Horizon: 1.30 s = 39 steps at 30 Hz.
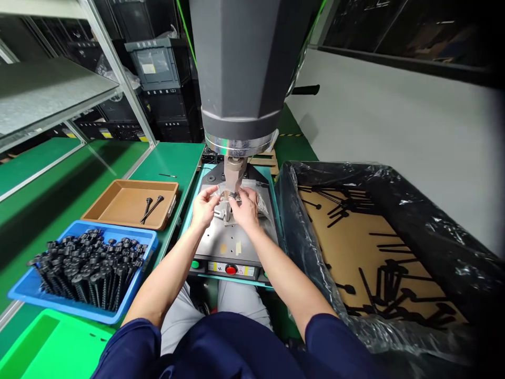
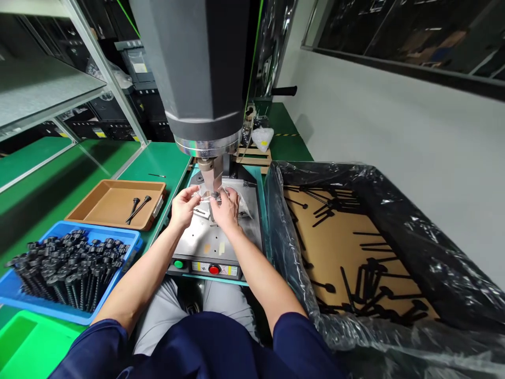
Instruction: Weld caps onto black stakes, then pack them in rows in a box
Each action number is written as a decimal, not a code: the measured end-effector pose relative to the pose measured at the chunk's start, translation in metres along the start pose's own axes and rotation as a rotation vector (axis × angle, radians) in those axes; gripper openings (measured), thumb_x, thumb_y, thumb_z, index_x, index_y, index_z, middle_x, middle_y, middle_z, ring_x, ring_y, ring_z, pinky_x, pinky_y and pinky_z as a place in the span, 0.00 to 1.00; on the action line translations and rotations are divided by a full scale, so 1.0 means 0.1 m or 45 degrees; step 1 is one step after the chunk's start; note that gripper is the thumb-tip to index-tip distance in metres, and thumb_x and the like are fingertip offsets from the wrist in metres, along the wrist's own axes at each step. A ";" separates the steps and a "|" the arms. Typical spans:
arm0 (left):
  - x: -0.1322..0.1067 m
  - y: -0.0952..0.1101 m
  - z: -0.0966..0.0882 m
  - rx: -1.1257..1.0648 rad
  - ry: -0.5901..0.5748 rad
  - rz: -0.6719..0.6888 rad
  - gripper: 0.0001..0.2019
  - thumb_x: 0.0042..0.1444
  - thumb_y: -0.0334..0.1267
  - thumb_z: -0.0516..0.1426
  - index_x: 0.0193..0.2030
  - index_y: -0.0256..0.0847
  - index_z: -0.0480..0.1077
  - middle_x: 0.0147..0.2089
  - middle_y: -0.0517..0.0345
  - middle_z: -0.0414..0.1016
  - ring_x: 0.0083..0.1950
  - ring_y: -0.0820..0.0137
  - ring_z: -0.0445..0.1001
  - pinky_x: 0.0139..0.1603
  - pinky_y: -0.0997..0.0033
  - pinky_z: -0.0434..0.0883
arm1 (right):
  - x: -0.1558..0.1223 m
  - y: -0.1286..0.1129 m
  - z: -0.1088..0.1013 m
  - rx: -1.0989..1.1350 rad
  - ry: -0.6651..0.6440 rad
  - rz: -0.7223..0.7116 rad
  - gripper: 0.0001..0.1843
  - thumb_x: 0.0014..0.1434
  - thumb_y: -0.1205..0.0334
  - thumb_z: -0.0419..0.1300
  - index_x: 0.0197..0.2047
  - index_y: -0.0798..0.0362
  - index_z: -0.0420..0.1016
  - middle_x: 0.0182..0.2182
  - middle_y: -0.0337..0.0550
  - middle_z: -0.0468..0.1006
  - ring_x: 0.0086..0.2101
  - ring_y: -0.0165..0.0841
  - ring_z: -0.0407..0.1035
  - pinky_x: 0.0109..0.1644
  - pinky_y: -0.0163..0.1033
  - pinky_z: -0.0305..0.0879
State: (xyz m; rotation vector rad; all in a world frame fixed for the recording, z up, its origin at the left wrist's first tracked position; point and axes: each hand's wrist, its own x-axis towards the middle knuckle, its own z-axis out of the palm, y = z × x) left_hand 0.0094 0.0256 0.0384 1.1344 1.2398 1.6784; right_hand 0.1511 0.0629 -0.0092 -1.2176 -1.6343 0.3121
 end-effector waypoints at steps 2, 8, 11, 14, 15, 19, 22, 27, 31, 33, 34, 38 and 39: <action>0.01 0.01 0.01 0.011 0.012 -0.008 0.24 0.45 0.43 0.69 0.49 0.38 0.76 0.57 0.43 0.77 0.34 0.70 0.76 0.34 0.68 0.71 | 0.10 0.00 0.03 0.044 -0.063 0.054 0.15 0.60 0.57 0.61 0.48 0.52 0.80 0.53 0.54 0.72 0.54 0.47 0.65 0.62 0.54 0.62; -0.09 -0.02 0.00 0.007 0.037 -0.029 0.26 0.48 0.38 0.67 0.56 0.37 0.73 0.56 0.44 0.77 0.33 0.70 0.75 0.31 0.70 0.69 | -0.07 -0.15 -0.24 0.243 -0.128 -0.020 0.13 0.61 0.58 0.60 0.47 0.52 0.78 0.54 0.53 0.76 0.56 0.43 0.67 0.64 0.51 0.61; -0.24 -0.07 -0.02 0.030 0.021 -0.072 0.27 0.49 0.37 0.65 0.57 0.36 0.72 0.55 0.44 0.77 0.32 0.72 0.75 0.29 0.72 0.68 | -0.43 -0.23 -0.49 0.379 -0.226 0.094 0.14 0.60 0.55 0.62 0.47 0.52 0.77 0.49 0.51 0.79 0.50 0.41 0.73 0.58 0.49 0.68; -0.46 -0.13 -0.07 0.089 -0.008 -0.095 0.26 0.50 0.35 0.63 0.58 0.37 0.71 0.60 0.42 0.74 0.33 0.74 0.75 0.30 0.73 0.69 | -0.78 -0.32 -0.72 0.583 -0.313 0.216 0.15 0.59 0.54 0.65 0.47 0.51 0.76 0.43 0.47 0.82 0.40 0.37 0.76 0.48 0.44 0.73; -0.55 -0.16 -0.09 0.105 -0.022 -0.110 0.27 0.51 0.35 0.63 0.60 0.38 0.70 0.62 0.42 0.72 0.34 0.74 0.76 0.32 0.72 0.71 | -0.87 -0.35 -0.78 0.644 -0.321 0.217 0.15 0.58 0.54 0.67 0.46 0.51 0.76 0.42 0.46 0.82 0.38 0.37 0.76 0.46 0.43 0.74; -0.99 -0.21 -0.26 0.183 0.008 -0.126 0.30 0.56 0.38 0.62 0.66 0.43 0.64 0.67 0.41 0.67 0.46 0.67 0.79 0.43 0.65 0.76 | -1.06 -0.52 -0.88 0.755 -0.301 0.149 0.18 0.53 0.55 0.73 0.44 0.50 0.75 0.40 0.45 0.82 0.37 0.36 0.77 0.45 0.43 0.75; -1.39 -0.14 -0.42 0.243 -0.089 -0.024 0.27 0.57 0.40 0.62 0.63 0.41 0.67 0.62 0.42 0.73 0.56 0.62 0.76 0.51 0.61 0.76 | -1.14 -0.67 -0.85 0.881 -0.321 0.137 0.19 0.51 0.54 0.74 0.43 0.49 0.74 0.40 0.45 0.82 0.40 0.37 0.77 0.47 0.44 0.76; -1.86 0.12 -0.67 0.480 -0.208 0.273 0.15 0.60 0.42 0.61 0.52 0.40 0.75 0.52 0.47 0.79 0.52 0.64 0.77 0.53 0.60 0.74 | -1.28 -0.98 -0.68 1.133 -0.438 0.225 0.22 0.47 0.50 0.75 0.39 0.49 0.71 0.36 0.42 0.80 0.38 0.36 0.77 0.45 0.43 0.77; -2.02 0.27 -0.86 0.674 -0.011 0.379 0.10 0.61 0.43 0.61 0.43 0.40 0.77 0.41 0.51 0.79 0.44 0.67 0.76 0.48 0.64 0.73 | -1.39 -1.22 -0.55 1.277 -0.579 0.316 0.24 0.45 0.51 0.77 0.37 0.49 0.69 0.34 0.41 0.80 0.36 0.37 0.77 0.42 0.42 0.77; -2.13 0.32 -0.96 0.706 0.028 0.332 0.09 0.61 0.43 0.60 0.40 0.39 0.77 0.38 0.52 0.79 0.41 0.67 0.76 0.45 0.66 0.72 | -1.43 -1.31 -0.49 1.351 -0.676 0.384 0.24 0.46 0.50 0.76 0.38 0.48 0.68 0.34 0.41 0.81 0.35 0.37 0.77 0.39 0.41 0.76; -2.20 0.34 -1.01 0.694 0.043 0.279 0.10 0.61 0.43 0.60 0.40 0.39 0.78 0.38 0.53 0.79 0.40 0.68 0.76 0.44 0.66 0.72 | -1.45 -1.35 -0.46 1.370 -0.733 0.418 0.24 0.47 0.50 0.75 0.40 0.48 0.69 0.35 0.42 0.81 0.35 0.37 0.77 0.37 0.41 0.76; -2.55 0.40 -1.19 0.469 0.135 -0.050 0.11 0.61 0.43 0.59 0.39 0.37 0.78 0.35 0.55 0.79 0.36 0.69 0.75 0.40 0.69 0.70 | -1.58 -1.43 -0.28 1.257 -1.116 0.411 0.26 0.51 0.49 0.72 0.50 0.50 0.73 0.43 0.47 0.82 0.41 0.39 0.77 0.42 0.42 0.76; -2.64 0.40 -1.23 0.405 0.177 -0.120 0.12 0.61 0.44 0.59 0.38 0.36 0.78 0.34 0.56 0.79 0.35 0.69 0.74 0.39 0.69 0.70 | -1.63 -1.45 -0.23 1.207 -1.263 0.373 0.25 0.52 0.48 0.71 0.50 0.51 0.75 0.44 0.49 0.82 0.43 0.40 0.76 0.44 0.43 0.75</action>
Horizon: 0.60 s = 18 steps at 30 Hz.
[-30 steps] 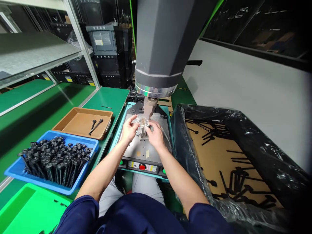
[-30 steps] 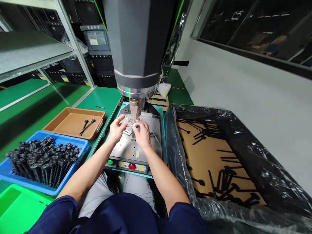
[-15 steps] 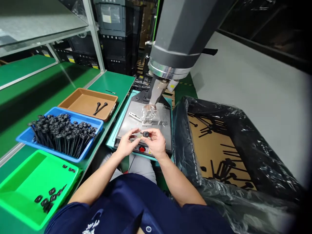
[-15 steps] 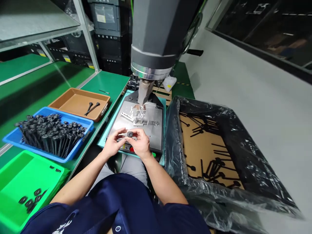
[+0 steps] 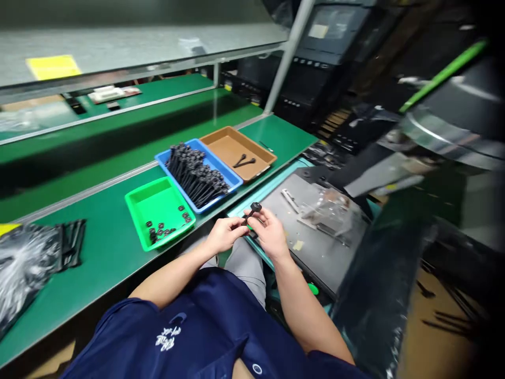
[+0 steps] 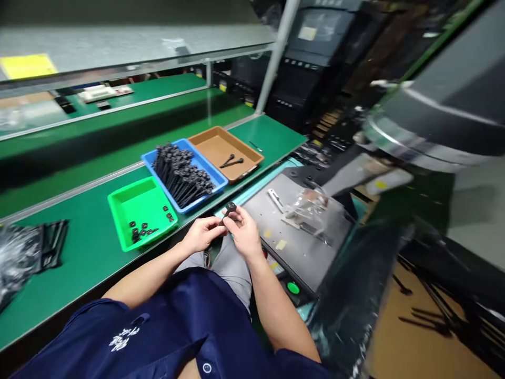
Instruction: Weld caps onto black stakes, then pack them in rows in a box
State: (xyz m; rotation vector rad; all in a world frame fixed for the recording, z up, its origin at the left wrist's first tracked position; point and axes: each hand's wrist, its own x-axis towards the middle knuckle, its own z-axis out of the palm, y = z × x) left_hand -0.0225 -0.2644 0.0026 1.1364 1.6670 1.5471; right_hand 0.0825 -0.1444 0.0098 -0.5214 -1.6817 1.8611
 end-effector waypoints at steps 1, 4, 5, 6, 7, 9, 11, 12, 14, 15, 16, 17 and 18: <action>-0.09 -0.02 -0.06 -0.044 0.030 -0.064 0.13 0.61 0.45 0.58 0.37 0.36 0.77 0.33 0.56 0.78 0.34 0.70 0.74 0.39 0.70 0.70 | 0.02 0.05 0.07 -0.051 -0.124 0.051 0.23 0.53 0.47 0.70 0.48 0.52 0.77 0.45 0.50 0.82 0.44 0.41 0.76 0.45 0.44 0.75; -0.36 -0.07 -0.20 -0.098 0.146 -0.172 0.15 0.61 0.47 0.58 0.37 0.35 0.77 0.33 0.55 0.77 0.34 0.70 0.73 0.38 0.70 0.71 | 0.03 0.22 0.31 -0.100 -0.369 0.129 0.19 0.55 0.44 0.67 0.39 0.53 0.80 0.43 0.50 0.82 0.43 0.42 0.76 0.46 0.45 0.74; -0.46 -0.09 -0.24 -0.110 0.190 -0.199 0.15 0.60 0.47 0.58 0.37 0.35 0.76 0.34 0.55 0.78 0.34 0.70 0.73 0.39 0.70 0.72 | 0.03 0.26 0.40 -0.092 -0.396 0.121 0.19 0.55 0.44 0.67 0.36 0.53 0.80 0.42 0.49 0.82 0.43 0.42 0.76 0.46 0.45 0.74; -0.56 -0.10 -0.28 -0.128 0.236 -0.227 0.15 0.60 0.47 0.58 0.38 0.35 0.76 0.35 0.54 0.78 0.35 0.70 0.74 0.40 0.69 0.72 | 0.03 0.31 0.48 -0.081 -0.407 0.102 0.18 0.54 0.44 0.68 0.33 0.52 0.79 0.41 0.48 0.82 0.43 0.42 0.76 0.47 0.45 0.73; -0.65 -0.12 -0.31 -0.150 0.287 -0.262 0.15 0.60 0.47 0.59 0.38 0.35 0.76 0.35 0.53 0.78 0.35 0.70 0.74 0.40 0.69 0.72 | 0.04 0.34 0.56 -0.070 -0.424 0.088 0.18 0.53 0.45 0.69 0.31 0.52 0.79 0.40 0.47 0.82 0.42 0.41 0.75 0.47 0.45 0.73; -0.82 -0.15 -0.35 -0.196 0.385 -0.352 0.15 0.59 0.47 0.59 0.39 0.34 0.76 0.36 0.52 0.78 0.33 0.71 0.75 0.39 0.69 0.73 | 0.05 0.38 0.68 -0.052 -0.482 0.108 0.18 0.50 0.45 0.71 0.30 0.52 0.78 0.36 0.45 0.81 0.38 0.39 0.75 0.44 0.43 0.73; -0.96 -0.18 -0.38 -0.223 0.458 -0.421 0.15 0.58 0.47 0.60 0.40 0.34 0.76 0.34 0.52 0.78 0.31 0.72 0.74 0.36 0.70 0.72 | 0.08 0.40 0.77 -0.025 -0.547 0.195 0.21 0.49 0.44 0.71 0.37 0.52 0.78 0.35 0.44 0.80 0.33 0.36 0.73 0.38 0.41 0.72; -1.01 -0.19 -0.39 -0.214 0.482 -0.432 0.15 0.58 0.47 0.60 0.40 0.34 0.77 0.34 0.53 0.78 0.31 0.72 0.74 0.35 0.71 0.72 | 0.09 0.39 0.79 -0.005 -0.570 0.240 0.24 0.49 0.43 0.72 0.41 0.52 0.78 0.35 0.44 0.80 0.31 0.35 0.73 0.35 0.40 0.72; -1.10 -0.18 -0.43 -0.133 0.500 -0.414 0.15 0.58 0.46 0.60 0.41 0.35 0.78 0.34 0.54 0.78 0.31 0.72 0.74 0.34 0.71 0.71 | 0.12 0.38 0.83 0.033 -0.591 0.281 0.28 0.50 0.43 0.72 0.48 0.51 0.75 0.36 0.44 0.80 0.29 0.34 0.72 0.31 0.38 0.71; -1.13 -0.16 -0.45 -0.064 0.503 -0.395 0.15 0.58 0.46 0.60 0.42 0.36 0.79 0.34 0.54 0.78 0.31 0.72 0.73 0.34 0.72 0.71 | 0.13 0.37 0.84 0.042 -0.610 0.278 0.29 0.50 0.43 0.72 0.49 0.51 0.74 0.36 0.44 0.80 0.29 0.33 0.73 0.31 0.38 0.72; -1.15 -0.14 -0.47 0.014 0.505 -0.377 0.15 0.59 0.46 0.59 0.43 0.37 0.79 0.34 0.55 0.79 0.31 0.72 0.73 0.34 0.71 0.70 | 0.15 0.35 0.84 0.040 -0.641 0.267 0.28 0.51 0.44 0.72 0.49 0.50 0.74 0.35 0.43 0.80 0.29 0.33 0.73 0.31 0.38 0.73; -1.17 -0.10 -0.50 0.095 0.508 -0.358 0.15 0.61 0.46 0.58 0.44 0.38 0.79 0.34 0.55 0.79 0.32 0.71 0.74 0.34 0.71 0.70 | 0.17 0.34 0.85 0.028 -0.675 0.255 0.27 0.51 0.45 0.72 0.48 0.51 0.73 0.35 0.44 0.80 0.28 0.33 0.74 0.31 0.38 0.73; -1.20 -0.06 -0.53 0.176 0.519 -0.334 0.15 0.62 0.46 0.57 0.45 0.39 0.79 0.34 0.54 0.80 0.33 0.70 0.74 0.35 0.70 0.71 | 0.20 0.32 0.85 0.011 -0.713 0.244 0.25 0.51 0.47 0.73 0.46 0.51 0.74 0.34 0.44 0.81 0.28 0.32 0.74 0.32 0.38 0.74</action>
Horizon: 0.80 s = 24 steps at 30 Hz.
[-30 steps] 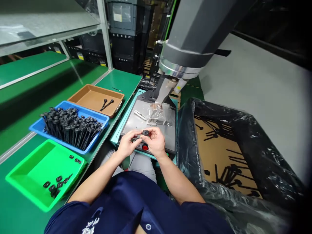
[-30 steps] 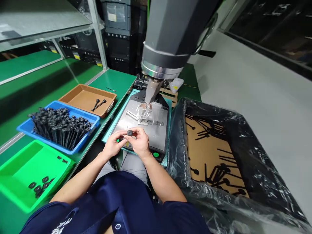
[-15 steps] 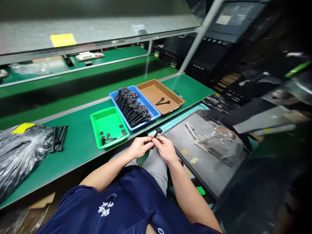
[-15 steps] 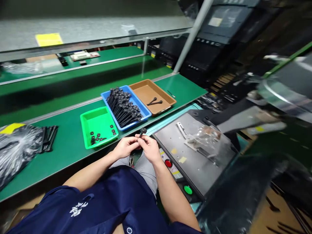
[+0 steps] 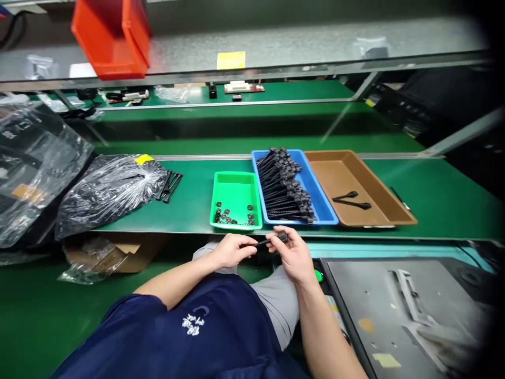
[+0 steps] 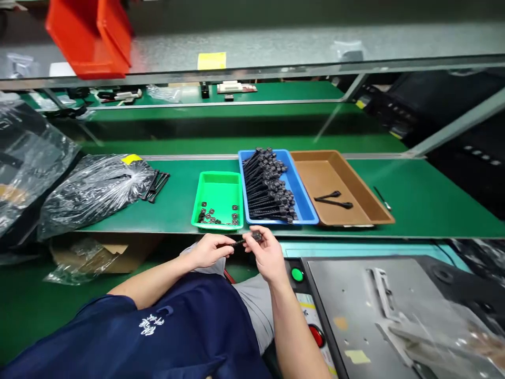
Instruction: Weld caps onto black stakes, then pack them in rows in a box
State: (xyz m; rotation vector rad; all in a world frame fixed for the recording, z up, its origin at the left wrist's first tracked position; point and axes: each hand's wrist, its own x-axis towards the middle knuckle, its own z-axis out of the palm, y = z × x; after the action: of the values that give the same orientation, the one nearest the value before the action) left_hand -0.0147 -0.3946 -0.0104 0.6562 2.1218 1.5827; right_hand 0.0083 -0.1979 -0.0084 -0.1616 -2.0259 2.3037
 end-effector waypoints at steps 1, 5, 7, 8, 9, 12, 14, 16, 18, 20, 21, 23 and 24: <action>-0.02 0.03 -0.06 0.070 0.034 0.052 0.15 0.63 0.45 0.56 0.46 0.40 0.79 0.36 0.53 0.81 0.34 0.69 0.75 0.37 0.68 0.72 | 0.03 -0.03 -0.02 -0.019 -0.023 -0.008 0.24 0.51 0.48 0.73 0.46 0.51 0.74 0.34 0.44 0.81 0.28 0.32 0.74 0.31 0.38 0.74; -0.14 0.02 -0.49 0.302 0.393 0.338 0.12 0.65 0.42 0.55 0.46 0.42 0.79 0.44 0.50 0.82 0.44 0.66 0.78 0.48 0.64 0.73 | 0.32 -0.29 -0.16 -0.011 0.163 -0.142 0.29 0.50 0.49 0.74 0.50 0.52 0.71 0.33 0.42 0.81 0.26 0.32 0.75 0.30 0.38 0.76; -0.20 -0.16 -0.86 0.414 0.728 0.331 0.12 0.66 0.42 0.55 0.46 0.42 0.78 0.46 0.50 0.82 0.48 0.65 0.78 0.53 0.63 0.73 | 0.57 -0.47 -0.25 -0.026 0.325 -0.241 0.29 0.49 0.49 0.74 0.49 0.52 0.71 0.32 0.41 0.81 0.26 0.32 0.75 0.30 0.38 0.76; -0.22 -0.30 -1.06 0.500 0.906 0.255 0.12 0.65 0.43 0.55 0.46 0.41 0.77 0.46 0.50 0.81 0.48 0.65 0.78 0.54 0.62 0.73 | 0.74 -0.57 -0.30 -0.052 0.389 -0.288 0.28 0.49 0.49 0.74 0.48 0.52 0.70 0.32 0.40 0.80 0.26 0.32 0.75 0.30 0.38 0.76; -0.23 -0.47 -1.26 0.607 1.018 0.142 0.14 0.65 0.45 0.54 0.47 0.41 0.77 0.46 0.49 0.81 0.48 0.63 0.78 0.53 0.60 0.73 | 0.92 -0.66 -0.33 -0.088 0.439 -0.333 0.27 0.49 0.49 0.73 0.47 0.52 0.70 0.32 0.40 0.80 0.26 0.31 0.75 0.31 0.38 0.76; -0.21 -0.97 -1.69 0.995 1.065 -0.119 0.18 0.64 0.47 0.52 0.49 0.38 0.76 0.52 0.43 0.78 0.56 0.55 0.73 0.61 0.51 0.68 | 1.58 -0.84 -0.38 -0.232 0.488 -0.426 0.25 0.51 0.50 0.71 0.46 0.51 0.69 0.33 0.38 0.79 0.27 0.31 0.76 0.34 0.38 0.76; -0.21 -1.19 -1.78 1.185 1.021 -0.245 0.20 0.64 0.47 0.50 0.52 0.35 0.75 0.57 0.37 0.73 0.61 0.50 0.68 0.62 0.47 0.65 | 2.08 -0.87 -0.35 -0.366 0.454 -0.432 0.23 0.53 0.50 0.69 0.48 0.51 0.69 0.33 0.38 0.79 0.29 0.31 0.76 0.37 0.40 0.76; -0.22 -1.28 -1.75 1.293 0.976 -0.332 0.22 0.65 0.47 0.50 0.54 0.33 0.74 0.59 0.35 0.69 0.64 0.48 0.65 0.61 0.46 0.65 | 2.55 -0.82 -0.26 -0.576 0.405 -0.406 0.21 0.55 0.52 0.66 0.49 0.52 0.71 0.34 0.40 0.78 0.32 0.34 0.75 0.42 0.43 0.75; -0.23 -1.28 -1.69 1.325 0.942 -0.361 0.21 0.65 0.47 0.51 0.55 0.34 0.73 0.59 0.36 0.68 0.64 0.48 0.64 0.60 0.47 0.66 | 2.91 -0.74 -0.17 -0.862 0.332 -0.368 0.18 0.55 0.55 0.66 0.47 0.54 0.74 0.34 0.43 0.78 0.36 0.37 0.74 0.49 0.49 0.73; -0.22 -1.26 -1.67 1.308 0.926 -0.371 0.20 0.65 0.46 0.52 0.55 0.35 0.73 0.59 0.37 0.68 0.63 0.48 0.64 0.60 0.48 0.66 | 3.12 -0.66 -0.09 -1.132 0.223 -0.353 0.15 0.53 0.58 0.68 0.42 0.55 0.76 0.36 0.47 0.78 0.42 0.42 0.72 0.56 0.54 0.67; -0.21 -1.25 -1.67 1.294 0.923 -0.384 0.19 0.65 0.46 0.52 0.55 0.36 0.72 0.59 0.38 0.68 0.63 0.48 0.64 0.59 0.48 0.66 | 3.18 -0.64 -0.06 -1.228 0.176 -0.364 0.14 0.52 0.59 0.69 0.41 0.56 0.77 0.38 0.50 0.78 0.45 0.44 0.71 0.59 0.56 0.63; -0.20 -1.25 -1.69 1.262 0.926 -0.416 0.18 0.65 0.46 0.53 0.54 0.38 0.72 0.59 0.40 0.67 0.63 0.47 0.65 0.59 0.47 0.67 | 3.21 -0.64 -0.03 -1.345 0.109 -0.407 0.14 0.50 0.61 0.71 0.40 0.57 0.79 0.45 0.55 0.77 0.52 0.49 0.66 0.63 0.58 0.57; -0.20 -1.24 -1.70 1.240 0.930 -0.430 0.17 0.64 0.46 0.53 0.54 0.40 0.72 0.59 0.41 0.67 0.63 0.47 0.65 0.59 0.46 0.67 | 3.19 -0.67 -0.02 -1.385 0.089 -0.414 0.15 0.50 0.62 0.71 0.41 0.57 0.79 0.49 0.57 0.76 0.55 0.50 0.64 0.64 0.58 0.54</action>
State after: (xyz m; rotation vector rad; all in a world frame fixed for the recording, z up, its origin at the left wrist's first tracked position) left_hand -0.1126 -0.5671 -0.0828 -0.1032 3.3201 0.5402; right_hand -0.3089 -0.1489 0.0472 0.0422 -2.7406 0.8239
